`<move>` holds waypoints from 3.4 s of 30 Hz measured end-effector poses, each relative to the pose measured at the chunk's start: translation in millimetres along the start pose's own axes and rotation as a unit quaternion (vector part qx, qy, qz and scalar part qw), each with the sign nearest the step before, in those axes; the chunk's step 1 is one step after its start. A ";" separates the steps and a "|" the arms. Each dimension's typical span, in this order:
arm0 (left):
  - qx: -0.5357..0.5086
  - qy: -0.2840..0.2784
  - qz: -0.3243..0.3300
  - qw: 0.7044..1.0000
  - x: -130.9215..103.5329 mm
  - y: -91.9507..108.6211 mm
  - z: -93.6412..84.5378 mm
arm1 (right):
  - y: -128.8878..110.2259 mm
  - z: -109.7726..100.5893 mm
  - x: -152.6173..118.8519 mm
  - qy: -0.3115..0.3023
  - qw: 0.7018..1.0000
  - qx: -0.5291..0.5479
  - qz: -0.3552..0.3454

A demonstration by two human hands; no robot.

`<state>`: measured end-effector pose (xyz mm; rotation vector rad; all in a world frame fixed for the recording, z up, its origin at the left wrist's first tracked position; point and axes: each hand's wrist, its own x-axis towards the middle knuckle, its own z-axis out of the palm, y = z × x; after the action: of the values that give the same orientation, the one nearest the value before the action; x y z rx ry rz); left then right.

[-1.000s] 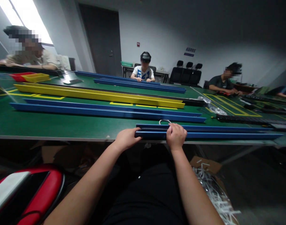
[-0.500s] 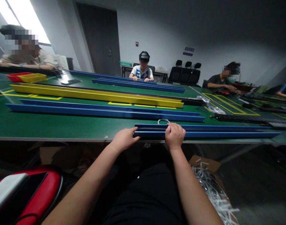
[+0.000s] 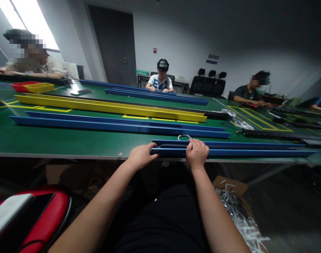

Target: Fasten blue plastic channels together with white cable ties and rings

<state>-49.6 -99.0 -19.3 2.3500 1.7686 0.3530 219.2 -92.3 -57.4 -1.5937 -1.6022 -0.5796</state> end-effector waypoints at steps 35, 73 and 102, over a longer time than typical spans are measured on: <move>-0.288 -0.032 0.020 0.957 29.6 -4.3 0.1 | -25.7 -14.6 15.7 -0.037 0.995 0.064 0.074; -0.098 0.187 0.054 0.976 15.9 22.3 -0.7 | -75.8 -17.5 37.1 -0.333 0.933 0.129 -0.030; -0.089 0.125 0.166 0.974 31.2 22.2 15.4 | -63.5 0.5 31.8 -0.225 0.939 0.258 -0.019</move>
<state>-16.4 -75.2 -25.2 2.5543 1.3568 0.8530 160.4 -79.1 -19.7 -1.3463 -1.9169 0.2099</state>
